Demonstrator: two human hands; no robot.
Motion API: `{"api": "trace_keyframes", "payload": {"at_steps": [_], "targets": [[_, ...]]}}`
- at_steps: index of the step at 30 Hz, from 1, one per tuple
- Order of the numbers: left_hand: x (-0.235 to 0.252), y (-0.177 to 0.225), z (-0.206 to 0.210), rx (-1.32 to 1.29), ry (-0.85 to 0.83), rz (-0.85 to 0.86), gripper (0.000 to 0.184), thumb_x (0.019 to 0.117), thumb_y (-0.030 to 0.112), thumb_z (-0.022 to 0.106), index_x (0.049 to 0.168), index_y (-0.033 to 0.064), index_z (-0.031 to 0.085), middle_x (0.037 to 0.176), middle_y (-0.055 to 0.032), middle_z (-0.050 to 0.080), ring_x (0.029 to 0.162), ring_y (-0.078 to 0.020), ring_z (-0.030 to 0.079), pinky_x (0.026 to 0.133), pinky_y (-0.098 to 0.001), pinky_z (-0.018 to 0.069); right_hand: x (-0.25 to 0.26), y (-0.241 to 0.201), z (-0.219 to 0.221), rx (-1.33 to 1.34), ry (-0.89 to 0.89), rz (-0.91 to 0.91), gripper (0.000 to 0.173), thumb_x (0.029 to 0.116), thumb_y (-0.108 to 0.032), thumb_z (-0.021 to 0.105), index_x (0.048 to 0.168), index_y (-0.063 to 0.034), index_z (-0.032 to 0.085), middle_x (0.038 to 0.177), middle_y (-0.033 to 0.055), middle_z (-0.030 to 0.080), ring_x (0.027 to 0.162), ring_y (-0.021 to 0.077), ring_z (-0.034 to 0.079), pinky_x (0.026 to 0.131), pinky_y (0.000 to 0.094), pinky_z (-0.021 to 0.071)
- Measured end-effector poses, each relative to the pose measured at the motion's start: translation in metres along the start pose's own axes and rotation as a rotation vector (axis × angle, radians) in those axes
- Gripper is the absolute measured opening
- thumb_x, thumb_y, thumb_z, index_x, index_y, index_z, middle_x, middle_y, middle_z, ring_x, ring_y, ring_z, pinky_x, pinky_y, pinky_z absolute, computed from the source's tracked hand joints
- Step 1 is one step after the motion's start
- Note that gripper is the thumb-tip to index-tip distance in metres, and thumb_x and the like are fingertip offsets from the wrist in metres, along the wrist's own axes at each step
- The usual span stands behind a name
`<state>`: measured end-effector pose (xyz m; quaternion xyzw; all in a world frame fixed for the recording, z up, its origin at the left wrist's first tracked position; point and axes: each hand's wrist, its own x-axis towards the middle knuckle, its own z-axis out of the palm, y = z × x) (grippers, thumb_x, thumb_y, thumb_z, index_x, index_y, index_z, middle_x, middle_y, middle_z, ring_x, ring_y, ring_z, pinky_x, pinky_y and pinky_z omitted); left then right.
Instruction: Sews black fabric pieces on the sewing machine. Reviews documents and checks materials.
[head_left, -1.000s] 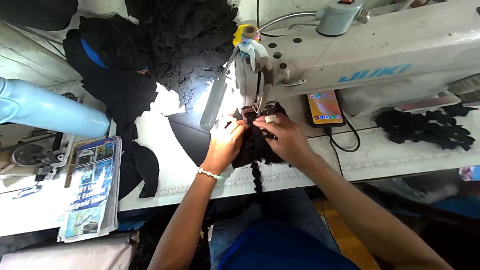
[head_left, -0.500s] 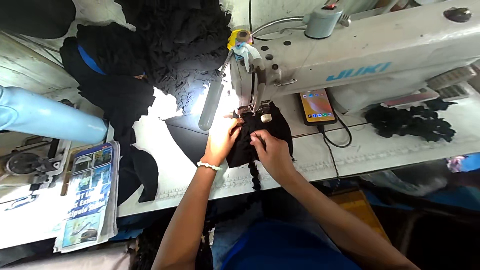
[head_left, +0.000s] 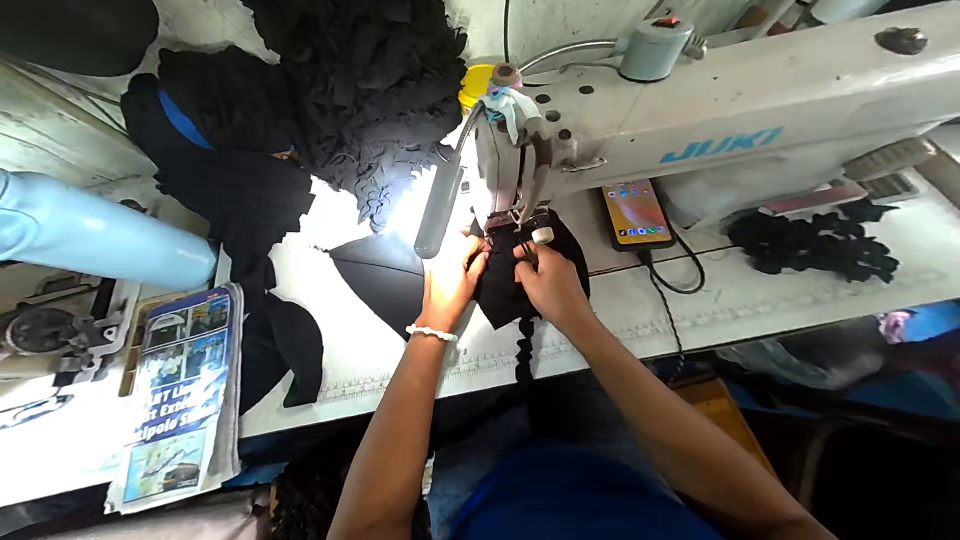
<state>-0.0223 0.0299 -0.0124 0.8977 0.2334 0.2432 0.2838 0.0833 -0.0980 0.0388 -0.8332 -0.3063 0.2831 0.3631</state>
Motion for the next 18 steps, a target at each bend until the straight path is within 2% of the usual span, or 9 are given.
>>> {"api": "trace_keyframes", "payload": {"at_steps": [1, 3, 6, 9, 11, 12, 15, 18], "targets": [[0.000, 0.001, 0.000, -0.003, 0.005, -0.005, 0.011, 0.0989, 0.009, 0.064, 0.100, 0.0044, 0.074, 0.098, -0.0119, 0.072, 0.094, -0.0256, 0.070, 0.087, -0.0480, 0.0540, 0.000, -0.001, 0.002, -0.020, 0.020, -0.009, 0.023, 0.1062, -0.008, 0.049, 0.117, 0.0049, 0.065, 0.093, 0.0214, 0.067, 0.088, 0.0346, 0.066, 0.080, 0.0527, 0.0509], [-0.001, 0.001, 0.000, -0.004, 0.008, -0.007, 0.012, 0.1001, 0.010, 0.062, 0.101, 0.0042, 0.073, 0.099, -0.0122, 0.071, 0.096, -0.0257, 0.069, 0.088, -0.0477, 0.0531, 0.003, -0.001, 0.008, -0.067, 0.060, -0.051, 0.026, 0.1069, -0.020, 0.056, 0.111, 0.0034, 0.067, 0.088, 0.0205, 0.067, 0.084, 0.0356, 0.066, 0.076, 0.0546, 0.0509], [-0.002, 0.001, 0.001, 0.032, 0.017, 0.016, 0.012, 0.0995, 0.009, 0.063, 0.102, 0.0034, 0.073, 0.101, -0.0133, 0.071, 0.098, -0.0270, 0.069, 0.090, -0.0477, 0.0539, 0.008, -0.002, 0.015, -0.161, 0.117, -0.093, 0.036, 0.1023, -0.035, 0.065, 0.102, 0.0008, 0.068, 0.078, 0.0184, 0.066, 0.076, 0.0370, 0.065, 0.068, 0.0556, 0.0504], [-0.004, 0.000, 0.006, 0.167, 0.073, 0.082, 0.009, 0.0968, 0.009, 0.065, 0.100, 0.0051, 0.073, 0.097, -0.0131, 0.070, 0.097, -0.0296, 0.069, 0.086, -0.0501, 0.0538, 0.010, -0.002, 0.014, -0.245, 0.170, -0.116, 0.029, 0.1029, -0.029, 0.065, 0.103, -0.0005, 0.071, 0.080, 0.0199, 0.068, 0.078, 0.0403, 0.068, 0.067, 0.0585, 0.0513], [-0.006, 0.000, 0.008, 0.305, 0.100, 0.155, 0.007, 0.0938, 0.010, 0.068, 0.097, 0.0047, 0.071, 0.092, -0.0130, 0.066, 0.091, -0.0319, 0.068, 0.078, -0.0515, 0.0528, 0.009, 0.005, 0.012, -0.304, 0.256, -0.205, 0.021, 0.1012, -0.019, 0.066, 0.105, 0.0002, 0.074, 0.085, 0.0216, 0.071, 0.079, 0.0425, 0.070, 0.067, 0.0608, 0.0526], [-0.008, 0.000, 0.007, 0.359, 0.089, 0.179, 0.008, 0.0939, 0.011, 0.068, 0.098, 0.0048, 0.071, 0.094, -0.0133, 0.065, 0.092, -0.0331, 0.067, 0.079, -0.0538, 0.0506, 0.008, 0.010, 0.012, -0.317, 0.297, -0.276, 0.017, 0.0987, -0.013, 0.068, 0.105, 0.0009, 0.074, 0.090, 0.0222, 0.072, 0.080, 0.0428, 0.070, 0.066, 0.0608, 0.0536], [-0.022, -0.007, -0.002, 0.433, 0.049, 0.273, 0.015, 0.0974, 0.008, 0.062, 0.108, 0.0089, 0.073, 0.113, -0.0102, 0.070, 0.109, -0.0302, 0.067, 0.089, -0.0584, 0.0477, 0.004, 0.031, 0.015, -0.293, 0.323, -0.428, 0.015, 0.0925, -0.003, 0.071, 0.106, 0.0002, 0.075, 0.099, 0.0211, 0.072, 0.079, 0.0397, 0.072, 0.065, 0.0579, 0.0561], [-0.048, -0.012, -0.013, 0.400, 0.005, 0.360, 0.028, 0.0969, 0.000, 0.059, 0.115, 0.0131, 0.076, 0.125, -0.0083, 0.071, 0.121, -0.0277, 0.065, 0.101, -0.0609, 0.0415, 0.000, 0.046, 0.020, -0.229, 0.306, -0.441, 0.017, 0.0954, -0.006, 0.068, 0.110, -0.0011, 0.075, 0.101, 0.0198, 0.074, 0.085, 0.0386, 0.073, 0.069, 0.0578, 0.0570]]}}
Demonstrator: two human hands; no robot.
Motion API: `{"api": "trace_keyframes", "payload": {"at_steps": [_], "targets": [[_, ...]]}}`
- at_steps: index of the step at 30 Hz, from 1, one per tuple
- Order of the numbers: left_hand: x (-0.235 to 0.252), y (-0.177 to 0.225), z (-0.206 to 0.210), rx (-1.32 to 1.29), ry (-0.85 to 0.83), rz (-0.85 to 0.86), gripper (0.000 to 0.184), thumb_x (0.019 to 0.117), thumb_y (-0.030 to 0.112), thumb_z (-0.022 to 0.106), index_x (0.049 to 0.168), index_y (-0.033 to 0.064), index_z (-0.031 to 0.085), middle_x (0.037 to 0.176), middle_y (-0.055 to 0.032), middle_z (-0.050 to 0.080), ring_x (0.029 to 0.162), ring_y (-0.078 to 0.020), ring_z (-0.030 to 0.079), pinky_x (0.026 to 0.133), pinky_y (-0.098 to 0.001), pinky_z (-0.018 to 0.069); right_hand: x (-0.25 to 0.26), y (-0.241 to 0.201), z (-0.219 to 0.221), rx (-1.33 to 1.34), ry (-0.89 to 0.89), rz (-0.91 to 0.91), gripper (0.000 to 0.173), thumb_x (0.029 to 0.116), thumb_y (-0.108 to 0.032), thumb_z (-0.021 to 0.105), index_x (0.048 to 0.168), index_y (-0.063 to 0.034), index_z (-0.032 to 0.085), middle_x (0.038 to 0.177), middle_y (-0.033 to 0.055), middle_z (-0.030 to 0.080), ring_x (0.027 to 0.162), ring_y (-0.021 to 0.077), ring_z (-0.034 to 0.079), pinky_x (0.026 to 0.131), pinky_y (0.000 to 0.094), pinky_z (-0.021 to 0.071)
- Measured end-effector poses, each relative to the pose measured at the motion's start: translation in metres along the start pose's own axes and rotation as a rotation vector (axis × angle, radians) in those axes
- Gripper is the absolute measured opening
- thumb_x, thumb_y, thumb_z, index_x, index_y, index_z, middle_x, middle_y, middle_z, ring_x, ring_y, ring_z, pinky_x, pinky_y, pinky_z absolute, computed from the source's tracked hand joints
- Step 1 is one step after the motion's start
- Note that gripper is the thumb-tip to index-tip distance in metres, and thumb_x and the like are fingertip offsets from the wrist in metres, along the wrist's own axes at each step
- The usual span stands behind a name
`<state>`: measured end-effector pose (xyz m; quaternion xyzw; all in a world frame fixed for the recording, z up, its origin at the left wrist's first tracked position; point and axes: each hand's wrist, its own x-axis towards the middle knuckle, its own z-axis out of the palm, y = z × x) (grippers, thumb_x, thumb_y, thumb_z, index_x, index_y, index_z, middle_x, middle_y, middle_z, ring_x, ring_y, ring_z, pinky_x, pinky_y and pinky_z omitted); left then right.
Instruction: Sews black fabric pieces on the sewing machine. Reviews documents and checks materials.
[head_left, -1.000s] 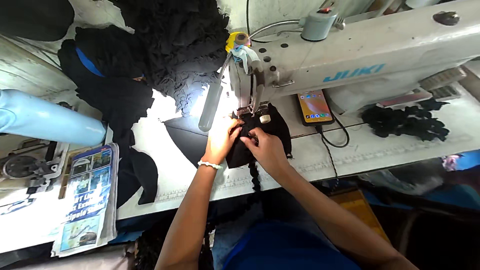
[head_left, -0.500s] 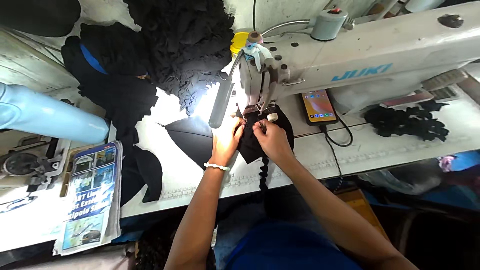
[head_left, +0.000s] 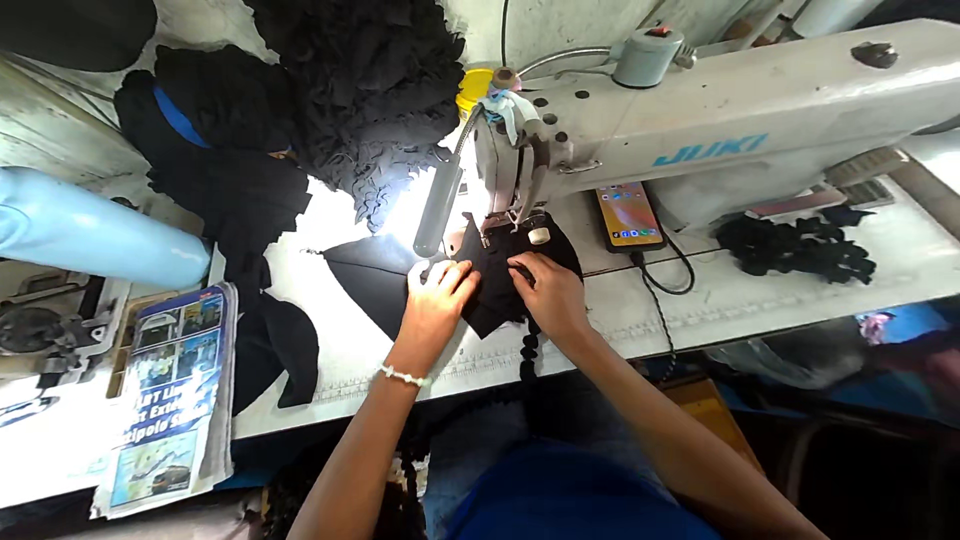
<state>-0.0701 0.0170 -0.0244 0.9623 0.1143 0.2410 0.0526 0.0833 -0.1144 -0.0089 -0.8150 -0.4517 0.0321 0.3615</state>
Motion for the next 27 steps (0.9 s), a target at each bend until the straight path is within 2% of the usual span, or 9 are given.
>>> {"api": "trace_keyframes", "payload": {"at_steps": [4, 6, 9, 12, 15, 18, 22, 25, 27], "targets": [[-0.029, 0.024, -0.012, -0.090, -0.016, 0.102, 0.028, 0.0990, 0.002, 0.058, 0.117, 0.0149, 0.075, 0.126, -0.0081, 0.072, 0.121, -0.0264, 0.066, 0.104, -0.0500, 0.0480, 0.004, 0.004, 0.001, 0.068, 0.008, 0.045, 0.017, 0.0972, -0.010, 0.068, 0.111, -0.0011, 0.075, 0.103, 0.0187, 0.074, 0.089, 0.0376, 0.073, 0.075, 0.0582, 0.0569], [-0.039, 0.032, -0.017, -0.146, -0.031, 0.098, 0.022, 0.1001, 0.009, 0.058, 0.111, 0.0143, 0.077, 0.121, -0.0086, 0.073, 0.116, -0.0273, 0.068, 0.099, -0.0446, 0.0535, 0.007, 0.005, -0.002, 0.085, -0.011, 0.067, 0.018, 0.0983, -0.011, 0.068, 0.112, -0.0010, 0.074, 0.105, 0.0191, 0.074, 0.092, 0.0377, 0.073, 0.077, 0.0583, 0.0564], [-0.043, 0.025, -0.035, -0.207, -0.066, 0.019, 0.022, 0.0997, 0.019, 0.056, 0.098, 0.0118, 0.077, 0.110, -0.0059, 0.076, 0.102, -0.0234, 0.070, 0.085, -0.0411, 0.0533, 0.010, 0.009, -0.003, 0.092, -0.006, 0.071, 0.017, 0.0984, -0.010, 0.067, 0.111, 0.0002, 0.074, 0.104, 0.0206, 0.074, 0.093, 0.0393, 0.072, 0.079, 0.0597, 0.0560], [-0.023, 0.020, -0.047, -0.230, -0.042, -0.056, 0.025, 0.1027, 0.021, 0.056, 0.100, 0.0063, 0.075, 0.093, -0.0079, 0.075, 0.085, -0.0232, 0.071, 0.076, -0.0402, 0.0537, 0.013, 0.009, -0.005, 0.132, 0.011, 0.075, 0.017, 0.0979, -0.010, 0.068, 0.110, 0.0007, 0.074, 0.102, 0.0203, 0.073, 0.093, 0.0386, 0.072, 0.080, 0.0600, 0.0556], [0.017, 0.015, -0.034, -0.245, 0.070, -0.129, 0.017, 0.0987, 0.007, 0.062, 0.105, 0.0012, 0.076, 0.098, -0.0121, 0.075, 0.093, -0.0252, 0.073, 0.086, -0.0402, 0.0594, 0.012, 0.005, -0.003, 0.139, 0.044, 0.046, 0.017, 0.0967, -0.009, 0.069, 0.110, -0.0001, 0.075, 0.102, 0.0202, 0.073, 0.092, 0.0375, 0.072, 0.079, 0.0582, 0.0567], [0.050, 0.008, -0.006, -0.346, 0.081, -0.190, 0.015, 0.0959, 0.002, 0.065, 0.107, -0.0005, 0.075, 0.102, -0.0149, 0.074, 0.098, -0.0271, 0.072, 0.092, -0.0424, 0.0573, 0.013, -0.002, -0.004, 0.105, 0.043, 0.055, 0.017, 0.0964, -0.009, 0.069, 0.109, -0.0001, 0.075, 0.103, 0.0212, 0.070, 0.089, 0.0379, 0.070, 0.074, 0.0569, 0.0564], [0.061, 0.009, 0.018, -0.351, 0.031, -0.298, 0.012, 0.0936, 0.004, 0.070, 0.103, 0.0011, 0.075, 0.100, -0.0168, 0.072, 0.095, -0.0313, 0.071, 0.086, -0.0493, 0.0568, 0.023, -0.016, -0.013, 0.065, -0.093, 0.179, 0.024, 0.1001, -0.009, 0.063, 0.119, 0.0051, 0.068, 0.113, 0.0263, 0.068, 0.099, 0.0436, 0.069, 0.083, 0.0611, 0.0543], [0.059, 0.011, 0.021, -0.353, 0.069, -0.353, 0.009, 0.0944, 0.006, 0.069, 0.098, 0.0017, 0.076, 0.096, -0.0157, 0.073, 0.094, -0.0308, 0.071, 0.085, -0.0498, 0.0564, 0.032, -0.025, -0.016, 0.029, -0.155, 0.295, 0.030, 0.1022, -0.023, 0.065, 0.116, 0.0042, 0.068, 0.097, 0.0244, 0.071, 0.093, 0.0430, 0.069, 0.079, 0.0604, 0.0527], [0.057, 0.009, 0.020, -0.376, 0.080, -0.376, 0.009, 0.0957, 0.007, 0.069, 0.099, 0.0016, 0.075, 0.096, -0.0145, 0.073, 0.094, -0.0288, 0.071, 0.087, -0.0485, 0.0559, 0.039, -0.029, -0.015, 0.013, -0.191, 0.359, 0.038, 0.0995, -0.034, 0.070, 0.112, 0.0029, 0.069, 0.088, 0.0236, 0.069, 0.087, 0.0428, 0.068, 0.075, 0.0597, 0.0513]]}}
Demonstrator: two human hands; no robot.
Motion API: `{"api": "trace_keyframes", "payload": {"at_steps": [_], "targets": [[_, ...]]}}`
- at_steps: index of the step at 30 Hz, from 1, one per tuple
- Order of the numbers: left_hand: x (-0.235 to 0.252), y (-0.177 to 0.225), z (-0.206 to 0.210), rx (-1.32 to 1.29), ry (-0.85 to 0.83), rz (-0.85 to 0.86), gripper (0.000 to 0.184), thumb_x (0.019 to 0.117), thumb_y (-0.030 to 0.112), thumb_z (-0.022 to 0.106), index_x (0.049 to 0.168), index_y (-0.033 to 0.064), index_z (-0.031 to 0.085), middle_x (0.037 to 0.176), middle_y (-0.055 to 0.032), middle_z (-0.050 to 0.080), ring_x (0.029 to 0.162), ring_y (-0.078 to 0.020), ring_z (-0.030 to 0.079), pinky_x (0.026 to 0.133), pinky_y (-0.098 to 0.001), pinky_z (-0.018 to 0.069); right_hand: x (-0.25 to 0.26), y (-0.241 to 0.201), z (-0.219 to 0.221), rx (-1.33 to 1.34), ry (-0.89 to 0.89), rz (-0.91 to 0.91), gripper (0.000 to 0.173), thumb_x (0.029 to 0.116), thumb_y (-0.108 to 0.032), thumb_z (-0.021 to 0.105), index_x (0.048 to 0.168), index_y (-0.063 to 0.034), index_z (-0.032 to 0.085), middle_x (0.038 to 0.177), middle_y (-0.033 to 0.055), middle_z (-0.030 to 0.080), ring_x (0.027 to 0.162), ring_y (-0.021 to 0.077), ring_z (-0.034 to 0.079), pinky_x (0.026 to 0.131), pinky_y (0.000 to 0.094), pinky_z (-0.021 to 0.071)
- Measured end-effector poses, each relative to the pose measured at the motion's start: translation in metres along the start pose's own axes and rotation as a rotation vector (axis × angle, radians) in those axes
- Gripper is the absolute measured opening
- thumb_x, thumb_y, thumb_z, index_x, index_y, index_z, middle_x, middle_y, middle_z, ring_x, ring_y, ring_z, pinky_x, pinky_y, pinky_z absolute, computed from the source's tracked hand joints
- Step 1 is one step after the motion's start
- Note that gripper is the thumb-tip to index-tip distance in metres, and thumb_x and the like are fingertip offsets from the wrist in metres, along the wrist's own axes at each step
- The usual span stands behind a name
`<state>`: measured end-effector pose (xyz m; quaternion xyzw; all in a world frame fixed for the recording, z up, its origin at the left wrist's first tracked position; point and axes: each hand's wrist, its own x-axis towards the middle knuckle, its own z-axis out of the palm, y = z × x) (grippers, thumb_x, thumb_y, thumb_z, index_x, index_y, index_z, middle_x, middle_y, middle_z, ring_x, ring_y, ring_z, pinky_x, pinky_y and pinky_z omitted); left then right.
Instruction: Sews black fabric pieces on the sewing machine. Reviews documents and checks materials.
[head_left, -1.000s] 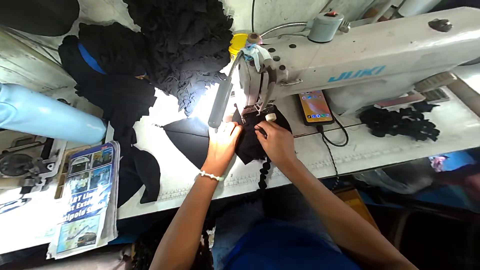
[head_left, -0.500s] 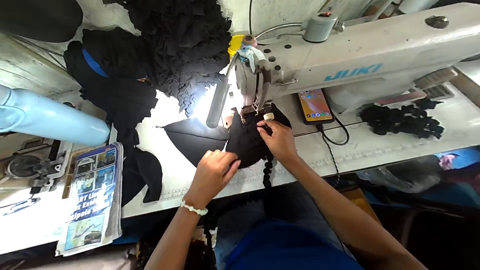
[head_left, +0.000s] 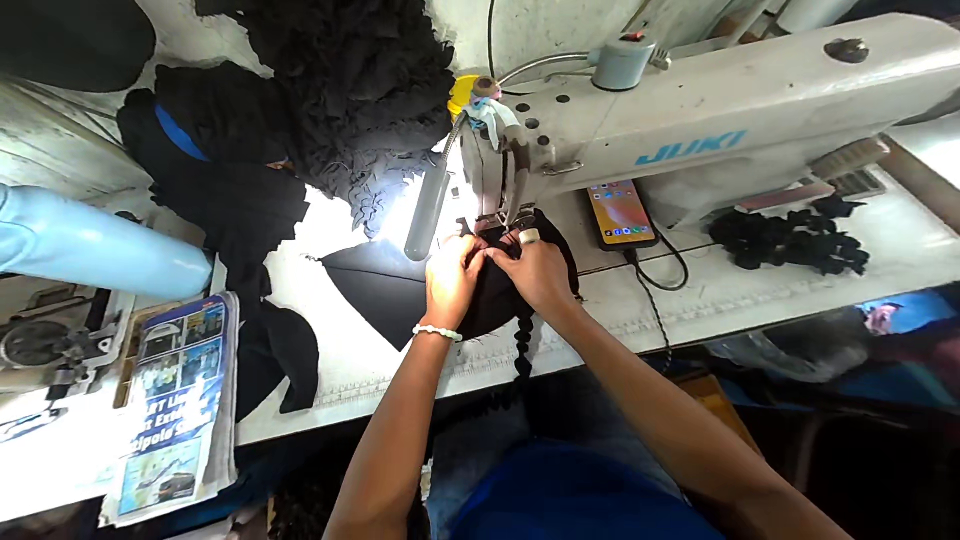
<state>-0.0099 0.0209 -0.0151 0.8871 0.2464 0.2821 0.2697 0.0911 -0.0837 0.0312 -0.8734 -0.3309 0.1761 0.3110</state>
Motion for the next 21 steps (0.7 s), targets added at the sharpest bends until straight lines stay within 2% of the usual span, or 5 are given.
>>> {"api": "trace_keyframes", "payload": {"at_steps": [4, 8, 11, 15, 21], "targets": [[-0.002, 0.000, -0.001, 0.003, 0.000, -0.027, 0.011, 0.0964, 0.009, 0.069, 0.101, 0.0023, 0.075, 0.098, -0.0134, 0.074, 0.096, -0.0272, 0.072, 0.087, -0.0477, 0.0560, 0.004, 0.002, 0.008, -0.026, 0.094, -0.051, 0.029, 0.0988, -0.024, 0.070, 0.112, 0.0016, 0.072, 0.088, 0.0242, 0.071, 0.085, 0.0447, 0.070, 0.072, 0.0616, 0.0521], [-0.002, -0.001, 0.001, 0.016, 0.017, -0.015, 0.009, 0.0951, 0.007, 0.069, 0.100, 0.0016, 0.075, 0.097, -0.0140, 0.073, 0.095, -0.0273, 0.072, 0.086, -0.0469, 0.0568, 0.002, 0.032, 0.029, -0.125, 0.397, -0.518, 0.020, 0.0824, 0.004, 0.076, 0.102, -0.0004, 0.076, 0.084, 0.0197, 0.073, 0.070, 0.0386, 0.072, 0.055, 0.0527, 0.0548], [-0.004, -0.003, -0.003, 0.021, -0.020, 0.020, 0.009, 0.0945, 0.003, 0.068, 0.099, -0.0006, 0.074, 0.100, -0.0159, 0.072, 0.096, -0.0286, 0.071, 0.087, -0.0467, 0.0574, -0.014, 0.045, 0.031, -0.257, 0.339, -0.705, 0.022, 0.0815, 0.005, 0.074, 0.102, -0.0025, 0.076, 0.082, 0.0158, 0.067, 0.071, 0.0339, 0.069, 0.057, 0.0454, 0.0564], [-0.001, 0.000, -0.013, 0.080, -0.097, 0.126, 0.009, 0.0924, -0.002, 0.066, 0.098, -0.0022, 0.074, 0.106, -0.0178, 0.071, 0.102, -0.0316, 0.069, 0.092, -0.0468, 0.0556, -0.035, 0.048, 0.033, -0.366, 0.260, -0.736, 0.030, 0.0826, 0.007, 0.071, 0.112, 0.0008, 0.076, 0.086, 0.0172, 0.070, 0.073, 0.0332, 0.071, 0.059, 0.0429, 0.0580], [-0.007, 0.008, -0.014, 0.147, -0.099, 0.257, 0.015, 0.0877, 0.003, 0.066, 0.096, 0.0041, 0.079, 0.096, -0.0108, 0.074, 0.097, -0.0289, 0.068, 0.088, -0.0455, 0.0531, -0.036, 0.046, 0.030, -0.361, 0.214, -0.700, 0.014, 0.0845, 0.003, 0.072, 0.098, 0.0031, 0.074, 0.084, 0.0177, 0.067, 0.072, 0.0338, 0.070, 0.057, 0.0440, 0.0573]]}}
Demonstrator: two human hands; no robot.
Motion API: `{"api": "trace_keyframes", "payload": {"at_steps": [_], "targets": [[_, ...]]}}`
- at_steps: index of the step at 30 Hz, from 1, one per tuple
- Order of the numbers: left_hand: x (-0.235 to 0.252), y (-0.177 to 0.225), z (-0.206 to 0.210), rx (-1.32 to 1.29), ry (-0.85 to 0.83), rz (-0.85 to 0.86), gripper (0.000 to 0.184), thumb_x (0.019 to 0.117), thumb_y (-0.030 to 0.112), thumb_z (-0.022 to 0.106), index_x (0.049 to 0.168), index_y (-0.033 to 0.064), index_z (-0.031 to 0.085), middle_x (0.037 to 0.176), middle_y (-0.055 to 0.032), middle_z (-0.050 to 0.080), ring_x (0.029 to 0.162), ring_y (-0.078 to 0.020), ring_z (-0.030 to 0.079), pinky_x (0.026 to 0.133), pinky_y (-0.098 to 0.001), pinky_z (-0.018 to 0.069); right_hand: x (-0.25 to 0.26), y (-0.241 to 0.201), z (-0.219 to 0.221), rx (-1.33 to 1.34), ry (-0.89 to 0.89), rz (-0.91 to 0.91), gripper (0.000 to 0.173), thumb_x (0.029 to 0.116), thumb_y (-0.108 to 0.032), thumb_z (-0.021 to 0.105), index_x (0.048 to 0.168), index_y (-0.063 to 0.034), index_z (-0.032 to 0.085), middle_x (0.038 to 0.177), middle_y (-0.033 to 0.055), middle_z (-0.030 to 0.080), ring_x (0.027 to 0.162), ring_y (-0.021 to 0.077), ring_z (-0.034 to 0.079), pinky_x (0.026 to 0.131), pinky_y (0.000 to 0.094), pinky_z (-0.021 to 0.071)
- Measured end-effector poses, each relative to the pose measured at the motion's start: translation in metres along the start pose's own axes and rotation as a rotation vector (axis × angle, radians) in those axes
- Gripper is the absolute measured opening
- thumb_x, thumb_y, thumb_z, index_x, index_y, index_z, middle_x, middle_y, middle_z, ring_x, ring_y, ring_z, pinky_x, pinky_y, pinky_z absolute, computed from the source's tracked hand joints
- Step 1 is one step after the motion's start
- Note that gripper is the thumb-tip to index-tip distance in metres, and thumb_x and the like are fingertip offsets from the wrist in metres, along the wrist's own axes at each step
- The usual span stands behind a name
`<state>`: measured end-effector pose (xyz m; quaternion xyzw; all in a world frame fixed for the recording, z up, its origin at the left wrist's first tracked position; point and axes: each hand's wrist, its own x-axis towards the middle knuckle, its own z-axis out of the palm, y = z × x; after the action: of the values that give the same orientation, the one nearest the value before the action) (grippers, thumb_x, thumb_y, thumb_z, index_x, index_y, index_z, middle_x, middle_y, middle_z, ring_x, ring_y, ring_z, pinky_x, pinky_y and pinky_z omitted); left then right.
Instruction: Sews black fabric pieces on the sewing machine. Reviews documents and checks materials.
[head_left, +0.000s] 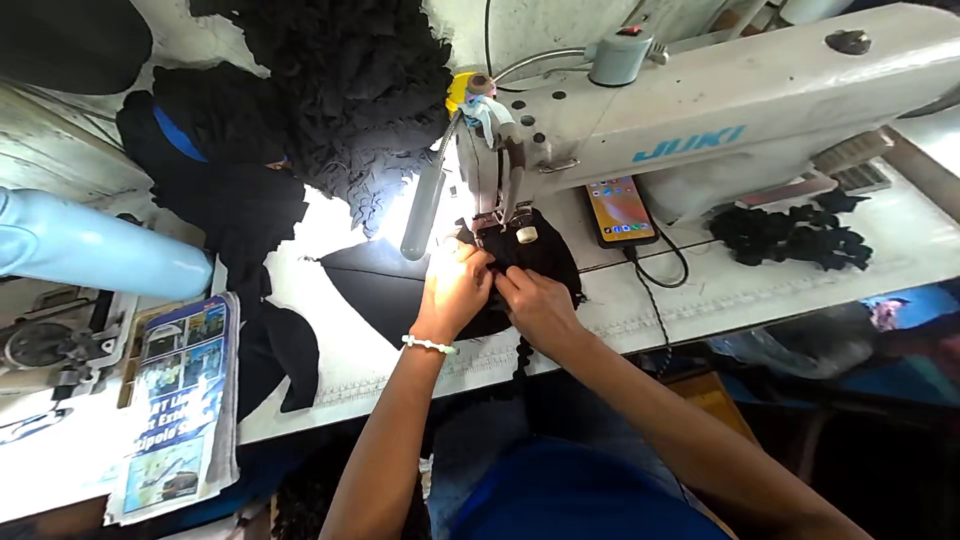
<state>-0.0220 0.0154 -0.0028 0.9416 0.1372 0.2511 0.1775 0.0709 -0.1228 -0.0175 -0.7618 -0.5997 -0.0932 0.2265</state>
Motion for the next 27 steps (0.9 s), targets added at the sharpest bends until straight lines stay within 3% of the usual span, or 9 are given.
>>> {"api": "trace_keyframes", "payload": {"at_steps": [2, 5, 11, 16, 20, 24, 27], "targets": [[-0.007, -0.004, 0.002, 0.025, -0.014, -0.026, 0.017, 0.0899, 0.007, 0.063, 0.095, 0.0045, 0.078, 0.100, -0.0100, 0.075, 0.100, -0.0285, 0.069, 0.090, -0.0478, 0.0523, -0.005, -0.004, -0.004, 0.002, 0.024, 0.023, 0.019, 0.0863, -0.001, 0.071, 0.104, 0.0035, 0.076, 0.084, 0.0178, 0.068, 0.072, 0.0334, 0.070, 0.057, 0.0423, 0.0579], [-0.014, -0.008, 0.002, -0.019, -0.016, -0.051, 0.022, 0.0926, 0.011, 0.059, 0.098, 0.0045, 0.079, 0.111, -0.0095, 0.076, 0.109, -0.0272, 0.069, 0.096, -0.0501, 0.0509, -0.019, -0.012, -0.013, 0.013, 0.071, 0.058, 0.022, 0.0822, -0.001, 0.073, 0.104, 0.0034, 0.076, 0.083, 0.0167, 0.068, 0.071, 0.0321, 0.071, 0.056, 0.0397, 0.0576], [-0.019, 0.005, 0.018, 0.210, 0.112, 0.031, 0.022, 0.0897, 0.026, 0.075, 0.087, 0.0048, 0.078, 0.110, -0.0118, 0.075, 0.106, -0.0329, 0.068, 0.087, -0.0511, 0.0516, -0.048, -0.025, -0.020, 0.064, 0.055, 0.064, 0.023, 0.0844, -0.005, 0.071, 0.105, 0.0047, 0.075, 0.079, 0.0156, 0.068, 0.066, 0.0287, 0.069, 0.055, 0.0353, 0.0570], [-0.035, 0.013, 0.018, 0.320, 0.072, 0.004, 0.033, 0.0941, 0.038, 0.069, 0.096, 0.0060, 0.077, 0.116, -0.0110, 0.075, 0.110, -0.0330, 0.068, 0.085, -0.0515, 0.0500, -0.057, -0.022, -0.019, 0.096, 0.069, 0.009, 0.020, 0.0841, -0.006, 0.069, 0.100, 0.0036, 0.076, 0.076, 0.0140, 0.067, 0.062, 0.0266, 0.068, 0.052, 0.0330, 0.0555], [-0.050, 0.025, 0.015, 0.435, 0.055, -0.038, 0.046, 0.0984, 0.048, 0.058, 0.107, 0.0068, 0.076, 0.110, -0.0134, 0.075, 0.101, -0.0331, 0.071, 0.083, -0.0508, 0.0521, -0.058, -0.020, -0.022, 0.200, 0.052, 0.053, 0.021, 0.0836, -0.008, 0.071, 0.100, 0.0031, 0.075, 0.079, 0.0142, 0.069, 0.066, 0.0273, 0.071, 0.056, 0.0358, 0.0583], [-0.063, 0.036, 0.016, 0.452, 0.069, -0.032, 0.039, 0.0993, 0.037, 0.059, 0.105, 0.0022, 0.077, 0.106, -0.0165, 0.075, 0.094, -0.0335, 0.072, 0.075, -0.0454, 0.0545, -0.056, -0.018, -0.020, 0.279, 0.076, 0.108, 0.021, 0.0888, -0.011, 0.067, 0.103, 0.0014, 0.076, 0.083, 0.0133, 0.072, 0.070, 0.0257, 0.072, 0.061, 0.0349, 0.0596], [-0.058, 0.036, 0.011, 0.355, 0.090, -0.035, 0.026, 0.0975, 0.020, 0.059, 0.094, 0.0019, 0.077, 0.094, -0.0153, 0.072, 0.086, -0.0335, 0.069, 0.069, -0.0429, 0.0538, -0.056, -0.021, -0.018, 0.293, 0.071, 0.120, 0.021, 0.0889, -0.012, 0.068, 0.103, 0.0015, 0.076, 0.084, 0.0134, 0.072, 0.071, 0.0259, 0.073, 0.061, 0.0350, 0.0598]]}}
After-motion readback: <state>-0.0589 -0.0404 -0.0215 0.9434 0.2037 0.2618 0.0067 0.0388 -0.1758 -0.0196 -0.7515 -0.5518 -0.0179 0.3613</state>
